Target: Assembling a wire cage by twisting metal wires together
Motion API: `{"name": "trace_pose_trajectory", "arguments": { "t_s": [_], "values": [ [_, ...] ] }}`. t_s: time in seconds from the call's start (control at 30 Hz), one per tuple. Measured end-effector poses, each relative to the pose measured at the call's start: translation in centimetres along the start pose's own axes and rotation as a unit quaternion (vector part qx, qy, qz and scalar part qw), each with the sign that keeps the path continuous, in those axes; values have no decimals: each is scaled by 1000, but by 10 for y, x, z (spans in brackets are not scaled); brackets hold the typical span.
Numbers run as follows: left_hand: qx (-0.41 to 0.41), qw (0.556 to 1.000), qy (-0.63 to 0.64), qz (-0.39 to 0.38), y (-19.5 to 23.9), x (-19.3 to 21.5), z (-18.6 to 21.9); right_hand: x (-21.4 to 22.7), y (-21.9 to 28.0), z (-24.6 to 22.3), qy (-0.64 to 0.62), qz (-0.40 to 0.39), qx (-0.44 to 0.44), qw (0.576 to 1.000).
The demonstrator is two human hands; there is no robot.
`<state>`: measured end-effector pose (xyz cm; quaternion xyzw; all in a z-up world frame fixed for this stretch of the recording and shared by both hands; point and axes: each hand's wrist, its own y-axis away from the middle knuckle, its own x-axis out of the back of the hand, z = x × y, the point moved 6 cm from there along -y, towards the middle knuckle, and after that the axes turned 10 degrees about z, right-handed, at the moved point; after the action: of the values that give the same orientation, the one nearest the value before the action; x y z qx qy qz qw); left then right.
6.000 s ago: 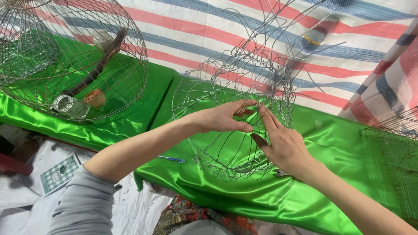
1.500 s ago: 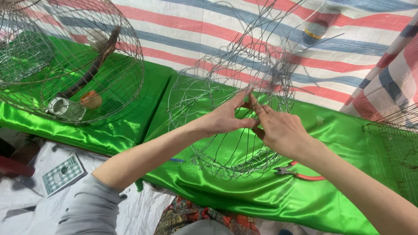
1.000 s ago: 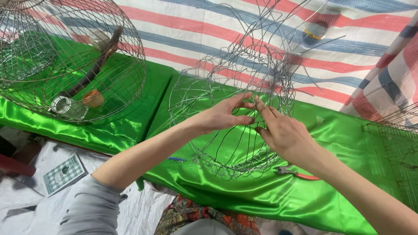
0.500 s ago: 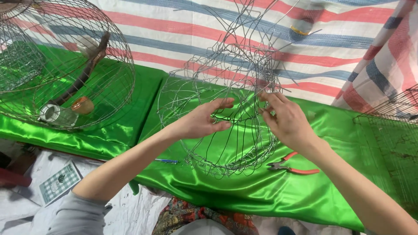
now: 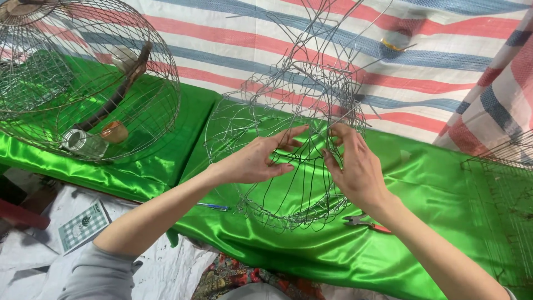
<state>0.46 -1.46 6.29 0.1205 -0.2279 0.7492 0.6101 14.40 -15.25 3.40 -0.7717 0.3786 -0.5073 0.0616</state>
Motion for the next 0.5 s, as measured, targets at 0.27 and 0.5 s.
{"name": "trace_pose_trajectory", "arguments": {
  "t_s": [0.27,0.5],
  "values": [
    [-9,997,-70,-6,-14,-4,-28,-1,0,-5,13,1,17,1000],
    [-2,998,-51,-22,-15,-3,-36,-2,-6,6,-5,-44,-53,998]
  ]
}}
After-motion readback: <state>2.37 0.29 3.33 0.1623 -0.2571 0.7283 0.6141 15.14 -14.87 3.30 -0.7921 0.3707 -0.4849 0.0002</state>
